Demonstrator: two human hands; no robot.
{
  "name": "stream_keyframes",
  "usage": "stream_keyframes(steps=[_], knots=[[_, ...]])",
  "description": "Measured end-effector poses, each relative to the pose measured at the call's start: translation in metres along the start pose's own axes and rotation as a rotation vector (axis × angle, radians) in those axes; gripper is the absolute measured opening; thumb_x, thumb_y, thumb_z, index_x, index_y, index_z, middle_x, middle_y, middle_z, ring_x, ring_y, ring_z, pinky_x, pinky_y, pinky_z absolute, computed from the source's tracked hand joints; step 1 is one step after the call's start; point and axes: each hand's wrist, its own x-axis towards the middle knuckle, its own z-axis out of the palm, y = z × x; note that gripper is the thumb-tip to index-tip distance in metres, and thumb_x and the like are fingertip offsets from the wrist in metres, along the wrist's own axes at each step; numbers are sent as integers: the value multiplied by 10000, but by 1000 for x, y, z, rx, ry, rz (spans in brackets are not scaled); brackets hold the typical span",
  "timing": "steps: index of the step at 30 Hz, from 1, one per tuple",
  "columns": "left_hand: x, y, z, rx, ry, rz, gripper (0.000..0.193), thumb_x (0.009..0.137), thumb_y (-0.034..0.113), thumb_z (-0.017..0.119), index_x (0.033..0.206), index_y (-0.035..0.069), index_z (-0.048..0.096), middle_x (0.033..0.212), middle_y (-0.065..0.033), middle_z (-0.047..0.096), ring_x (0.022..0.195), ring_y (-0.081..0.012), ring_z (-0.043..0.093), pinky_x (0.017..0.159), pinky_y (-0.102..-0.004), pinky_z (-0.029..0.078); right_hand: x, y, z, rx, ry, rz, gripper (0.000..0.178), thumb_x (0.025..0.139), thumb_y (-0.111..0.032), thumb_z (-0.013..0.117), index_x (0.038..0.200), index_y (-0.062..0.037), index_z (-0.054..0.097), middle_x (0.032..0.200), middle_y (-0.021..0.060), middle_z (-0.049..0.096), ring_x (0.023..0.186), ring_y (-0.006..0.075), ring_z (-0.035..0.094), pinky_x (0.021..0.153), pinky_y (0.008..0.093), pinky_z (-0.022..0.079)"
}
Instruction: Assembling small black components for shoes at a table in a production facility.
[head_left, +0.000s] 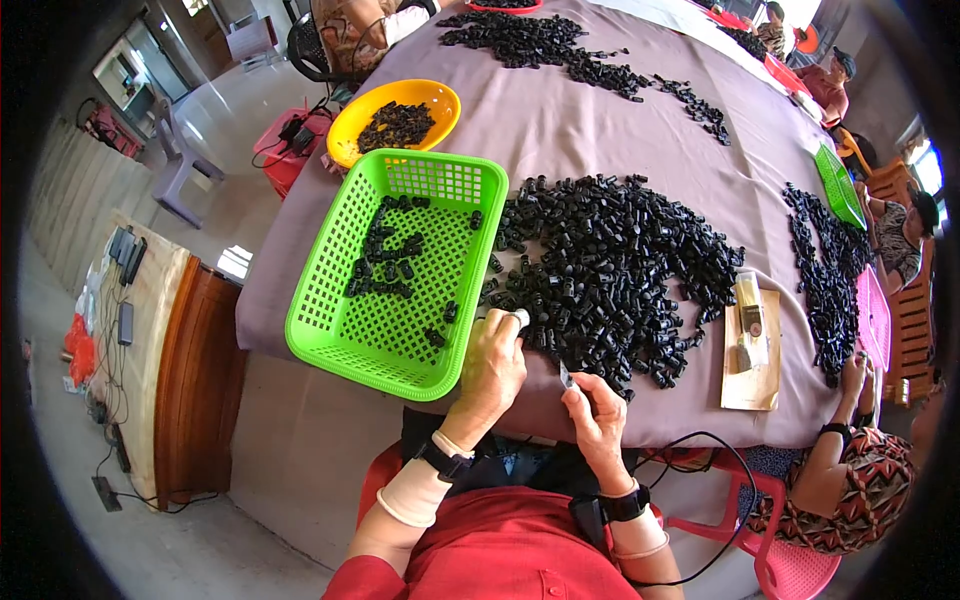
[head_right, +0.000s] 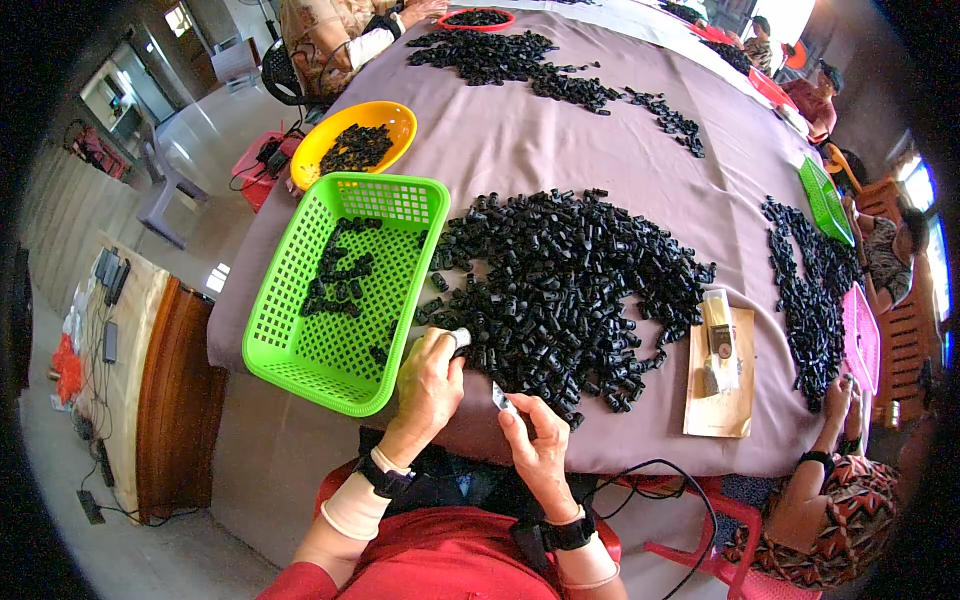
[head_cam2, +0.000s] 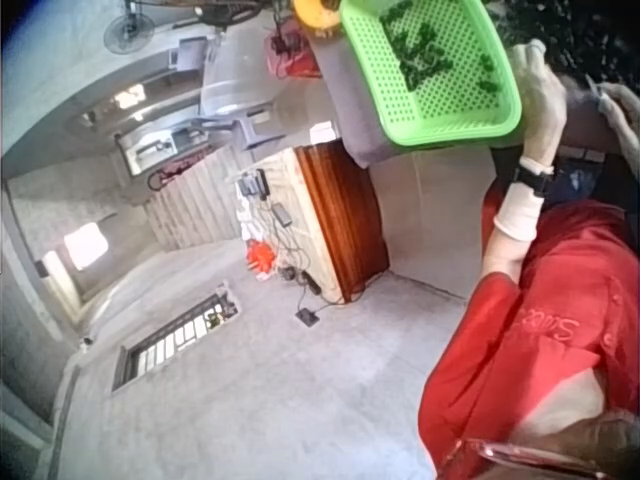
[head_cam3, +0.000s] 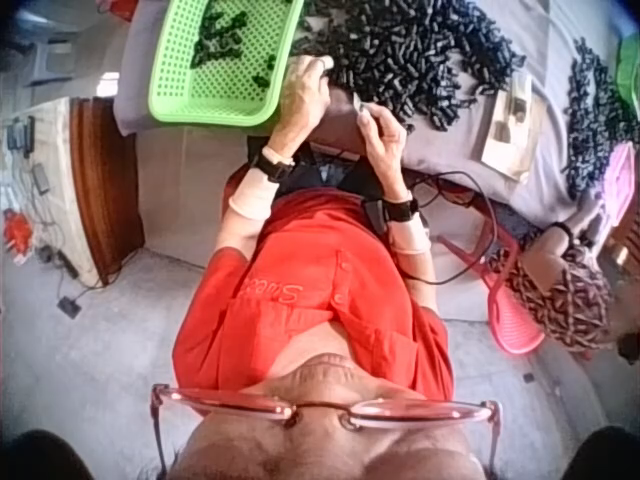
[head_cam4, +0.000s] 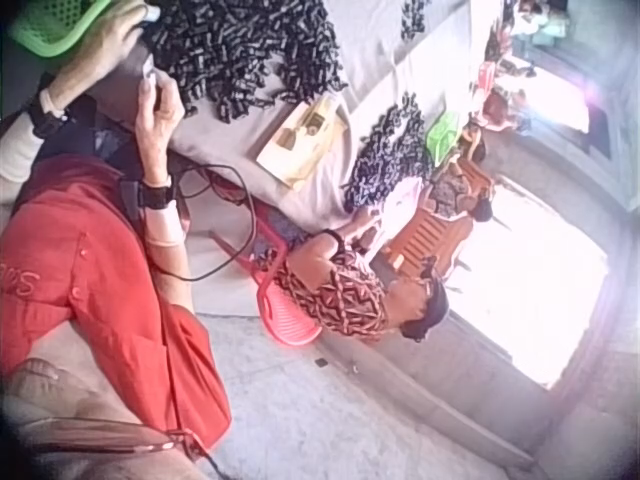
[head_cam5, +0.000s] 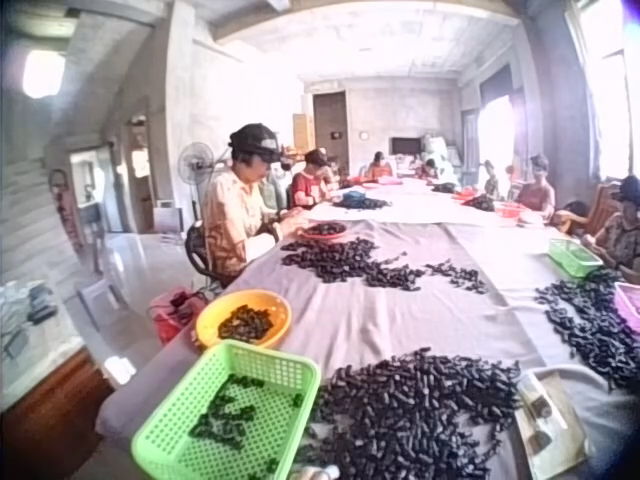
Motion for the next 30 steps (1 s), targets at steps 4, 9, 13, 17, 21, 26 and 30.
stream_keyframes(steps=[4,9,13,17,21,26,30], knots=[[-8,-7,4,-78,61,-23,227,738,-20,598,956,-5,536,888,-123,539,793,-286,553,706,-349,461,1,0,-1,-5,-4,0,161,832,-100,606,950,11,609,709,50,589,627,102,540,584,233,430],[-27,-2,-3,-655,-65,-245,211,824,-7,575,1029,-17,525,885,-94,597,672,-104,582,586,-245,491,3,-8,-1,-27,3,-31,157,835,-98,603,950,9,610,712,50,591,626,101,544,584,232,433],[-33,6,-4,-806,-141,-379,253,835,-20,571,1083,-19,522,912,-94,602,692,-107,599,622,-235,507,2,-7,-1,10,-3,0,150,838,-95,601,947,8,609,700,41,586,617,93,542,575,229,432],[-35,6,0,-871,-187,-401,299,824,-32,593,1115,-18,524,928,-76,605,726,-100,605,641,-229,513,2,-7,-1,7,-1,-19,149,841,-92,597,951,8,604,687,32,580,607,83,536,565,225,429],[-34,8,-2,-1009,-251,-459,274,808,-34,615,1076,-10,558,903,-59,625,750,-89,602,655,-223,511,2,-10,-2,23,-9,3,148,842,-88,593,953,9,601,697,30,583,611,83,534,569,226,430],[-35,13,1,-1173,-306,-495,226,802,-49,609,1021,0,581,862,-46,641,747,-89,611,673,-222,517,0,-9,-3,88,-27,33,162,857,-77,562,983,14,609,781,-25,570,706,43,483,624,187,397],[-37,15,2,-1257,-314,-523,172,825,-44,582,990,4,585,859,-45,645,746,-94,620,685,-229,527,2,0,0,99,-9,-26,178,836,-85,592,984,10,613,751,48,609,674,104,565,624,236,450]])
